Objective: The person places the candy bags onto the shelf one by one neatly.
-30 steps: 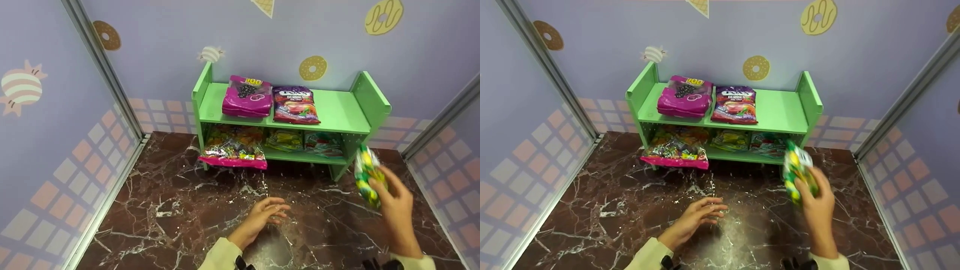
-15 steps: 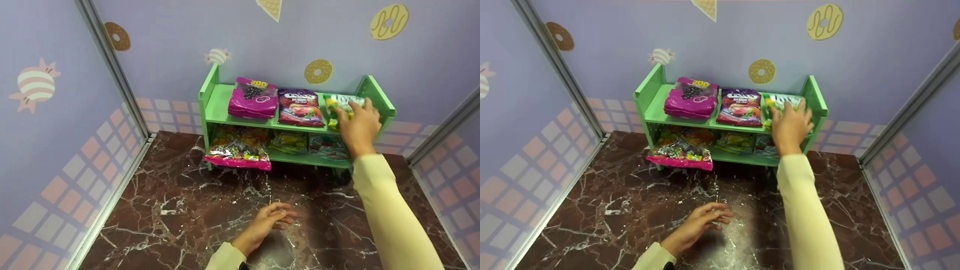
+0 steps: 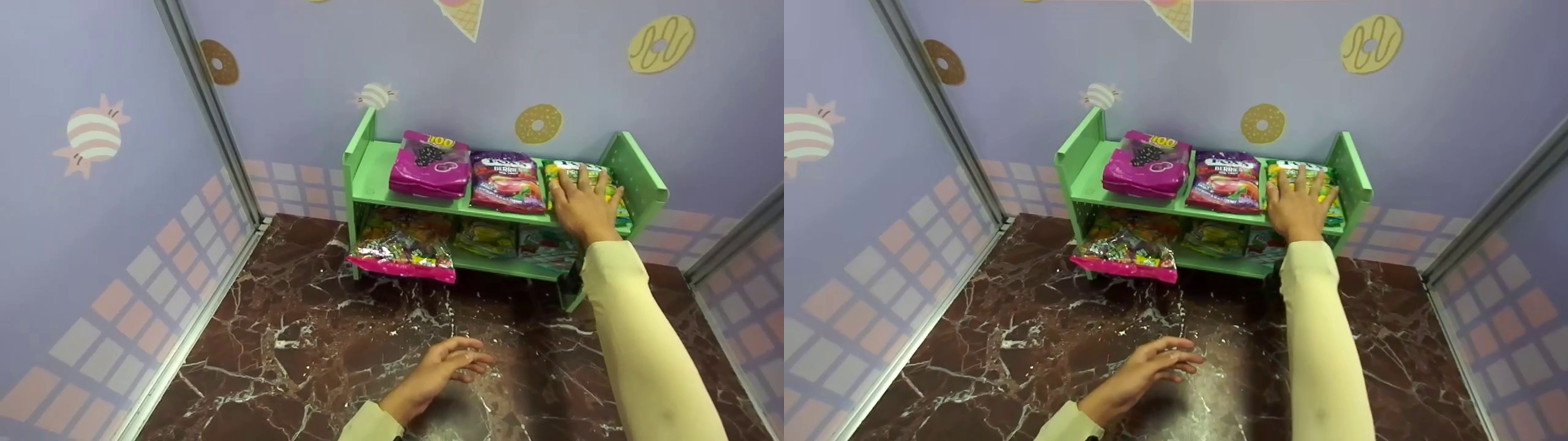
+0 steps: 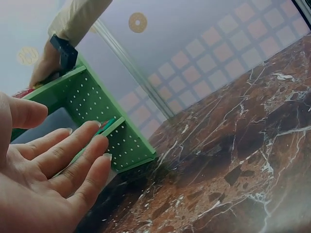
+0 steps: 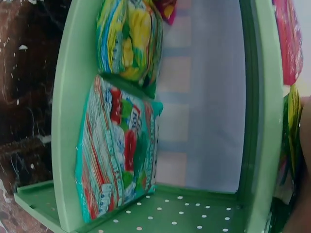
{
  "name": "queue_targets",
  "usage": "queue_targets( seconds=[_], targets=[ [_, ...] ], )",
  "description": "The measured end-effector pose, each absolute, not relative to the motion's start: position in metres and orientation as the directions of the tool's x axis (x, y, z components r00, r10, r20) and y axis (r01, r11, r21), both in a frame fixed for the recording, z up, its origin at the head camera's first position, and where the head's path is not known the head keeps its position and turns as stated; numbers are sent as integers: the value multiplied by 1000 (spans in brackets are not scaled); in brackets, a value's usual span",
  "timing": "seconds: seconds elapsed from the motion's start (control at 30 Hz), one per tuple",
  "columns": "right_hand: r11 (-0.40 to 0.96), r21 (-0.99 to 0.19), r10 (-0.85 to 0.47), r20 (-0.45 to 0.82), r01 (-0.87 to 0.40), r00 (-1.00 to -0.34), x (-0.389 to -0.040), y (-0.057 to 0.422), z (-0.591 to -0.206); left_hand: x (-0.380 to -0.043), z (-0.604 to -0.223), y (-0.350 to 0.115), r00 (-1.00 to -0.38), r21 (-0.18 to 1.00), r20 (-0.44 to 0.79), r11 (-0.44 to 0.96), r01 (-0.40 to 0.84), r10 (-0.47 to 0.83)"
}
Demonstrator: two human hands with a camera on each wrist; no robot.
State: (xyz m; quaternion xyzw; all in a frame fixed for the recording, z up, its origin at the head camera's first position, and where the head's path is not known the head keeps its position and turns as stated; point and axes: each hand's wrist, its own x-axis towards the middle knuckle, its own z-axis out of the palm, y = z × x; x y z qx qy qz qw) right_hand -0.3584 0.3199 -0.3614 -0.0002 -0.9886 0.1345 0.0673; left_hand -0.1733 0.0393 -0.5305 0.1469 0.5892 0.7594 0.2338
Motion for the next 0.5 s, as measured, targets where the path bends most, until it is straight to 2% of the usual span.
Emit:
queue_targets(
  seconds=[0.13, 0.23, 0.37, 0.5],
  targets=[
    [949, -315, 49, 200, -17, -979, -356, 334, -361, -178, -523, 37, -850, 979, -16, -166, -121, 526],
    [915, -399, 71, 307, -61, -949, -344, 335, -356, -185, -511, 30, -867, 996, 58, -92, 14, 495],
    [866, -467, 30, 403, -177, -915, -305, 315, -357, -193, -486, 16, -896, 962, 164, 134, 238, 413],
    [835, -495, -43, 373, -238, -927, -252, 288, -371, -199, -459, 5, -907, 810, 258, 437, 391, 333]
  ],
)
